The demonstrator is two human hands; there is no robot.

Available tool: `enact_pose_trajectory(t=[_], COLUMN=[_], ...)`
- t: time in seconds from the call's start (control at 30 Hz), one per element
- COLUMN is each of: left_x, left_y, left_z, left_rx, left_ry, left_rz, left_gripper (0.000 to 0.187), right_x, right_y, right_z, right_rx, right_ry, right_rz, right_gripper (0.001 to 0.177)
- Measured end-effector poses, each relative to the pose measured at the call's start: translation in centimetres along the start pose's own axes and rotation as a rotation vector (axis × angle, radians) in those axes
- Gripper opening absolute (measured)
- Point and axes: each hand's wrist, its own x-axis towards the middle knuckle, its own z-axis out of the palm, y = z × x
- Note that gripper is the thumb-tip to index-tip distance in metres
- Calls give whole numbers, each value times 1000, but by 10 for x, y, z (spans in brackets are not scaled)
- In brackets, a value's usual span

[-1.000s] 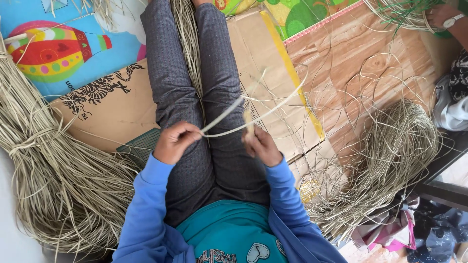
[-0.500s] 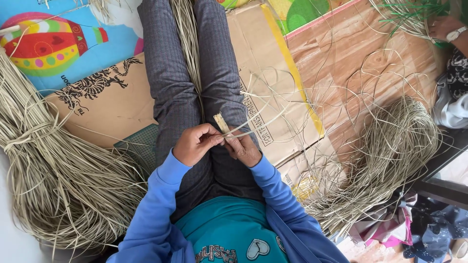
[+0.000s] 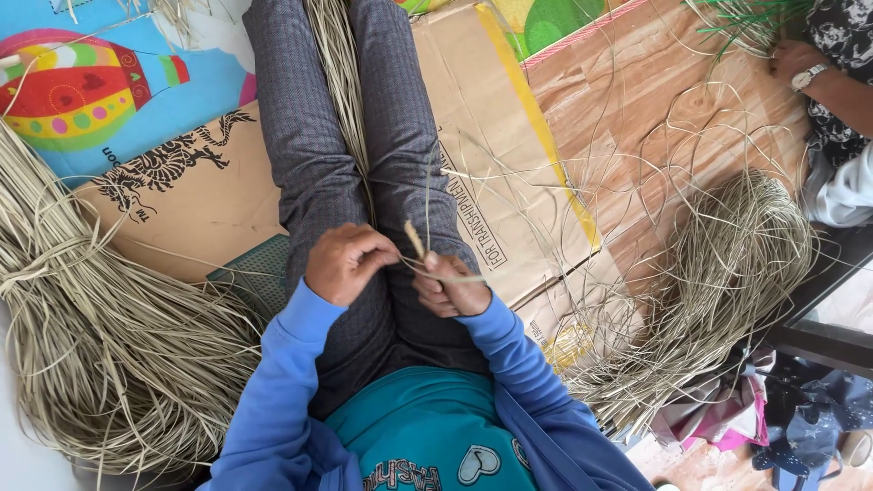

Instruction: A person is sitting on the floor weaving thin natural fiber strips around a bundle of fibers to create a woven object.

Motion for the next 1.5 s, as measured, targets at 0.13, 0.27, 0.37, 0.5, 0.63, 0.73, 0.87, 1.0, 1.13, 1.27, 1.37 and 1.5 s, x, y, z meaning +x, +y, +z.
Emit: enact_pose_trajectory(t=[0.13,0.27,0.37,0.5,0.63,0.73,0.87,1.0,1.13,1.27,1.37,1.5], left_x=[-18,-52,-58,-44,-25,-15,-11,-5,-7,-29,-64,-72], left_y=[-67,-136,-139,-82,-16,10,14,16,4,-47,-107,-87], left_z=[-21,-47,-43,-18,12,19,18,1,-23,-53,-89,-117], left_rx=[158,335,249,-86,-231,-155,-42,-26,81,293,461,407], left_ry=[56,188,255,229,191,134,61,-10,-40,23,89,134], left_rz=[-101,-345,-478,-492,-427,-323,-254,-115,-27,-107,-196,-368], left_gripper=[7,7,9,15,15,10,8,8,8,8,12,13], right_x=[-24,-46,-33,6,18,19,20,15,6,-9,-23,-24], right_y=[-17,-19,-37,-34,20,44,35,2,-17,-33,-48,-42], right_z=[-23,-75,-70,-55,-28,-26,-14,7,2,-27,-56,-69], right_rx=[149,463,489,100,-203,-307,-378,-243,-120,143,232,431], right_ry=[-36,-230,-94,284,300,211,279,250,254,214,224,189], right_rz=[-5,-47,-158,-216,-187,-155,-90,-46,-46,30,16,-42], right_gripper=[60,62,59,28,15,24,44,55,58,54,53,46])
